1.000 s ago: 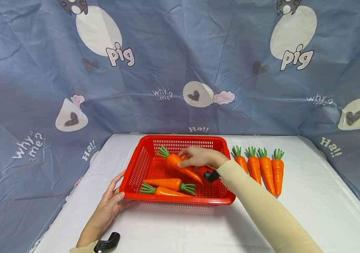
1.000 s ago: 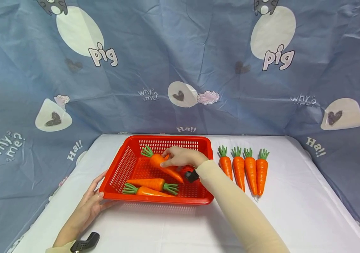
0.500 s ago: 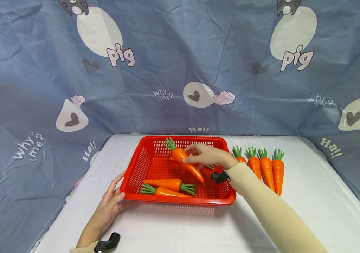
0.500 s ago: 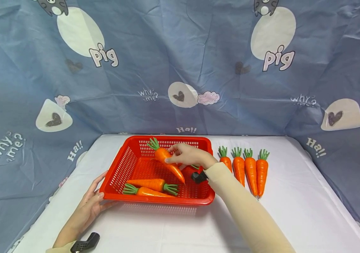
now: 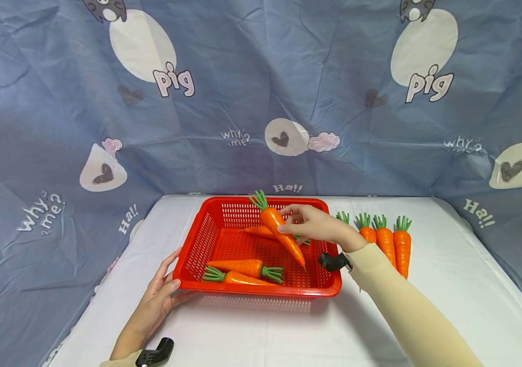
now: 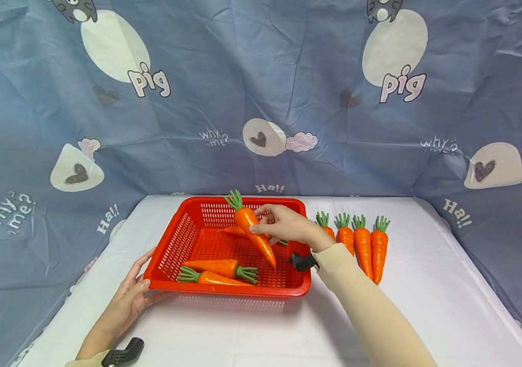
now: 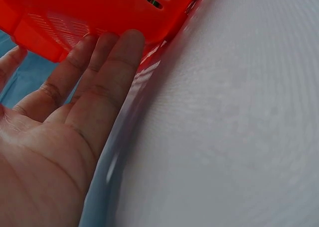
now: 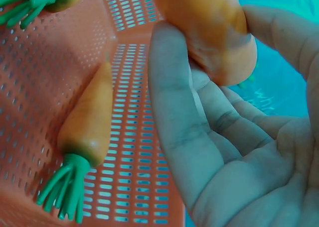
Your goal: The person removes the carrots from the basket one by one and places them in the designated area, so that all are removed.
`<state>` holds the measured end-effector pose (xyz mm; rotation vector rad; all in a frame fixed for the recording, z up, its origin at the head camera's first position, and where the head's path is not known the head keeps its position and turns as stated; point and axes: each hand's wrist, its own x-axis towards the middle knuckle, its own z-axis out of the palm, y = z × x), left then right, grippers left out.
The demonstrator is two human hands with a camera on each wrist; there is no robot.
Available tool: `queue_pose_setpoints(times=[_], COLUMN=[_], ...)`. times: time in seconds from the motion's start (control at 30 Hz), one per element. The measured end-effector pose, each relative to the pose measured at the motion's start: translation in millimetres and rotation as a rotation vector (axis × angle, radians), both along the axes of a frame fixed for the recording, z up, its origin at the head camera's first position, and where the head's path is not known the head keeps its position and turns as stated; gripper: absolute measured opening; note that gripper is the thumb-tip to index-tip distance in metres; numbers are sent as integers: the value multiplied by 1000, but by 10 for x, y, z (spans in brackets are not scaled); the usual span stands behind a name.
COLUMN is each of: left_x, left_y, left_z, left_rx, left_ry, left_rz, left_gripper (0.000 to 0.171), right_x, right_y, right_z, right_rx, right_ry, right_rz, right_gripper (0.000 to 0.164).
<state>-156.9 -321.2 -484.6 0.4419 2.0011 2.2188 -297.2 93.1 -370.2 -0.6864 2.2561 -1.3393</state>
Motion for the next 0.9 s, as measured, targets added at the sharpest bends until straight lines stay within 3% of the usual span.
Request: queue_pose_setpoints(times=[0.27,0.9], left_x=[-3,8], left_y=[-10,4], left_z=[-11,11], left_rx=[28,8], left_ry=[17,5], left_rz=[-23,4], left_gripper=[69,68], right_x=[106,310], right_y=[153,449], right_z=[54,-13], right_rx=[-33,-55], right_ry=[5,15], right_rz=[-109,-199], right_gripper=[59,64])
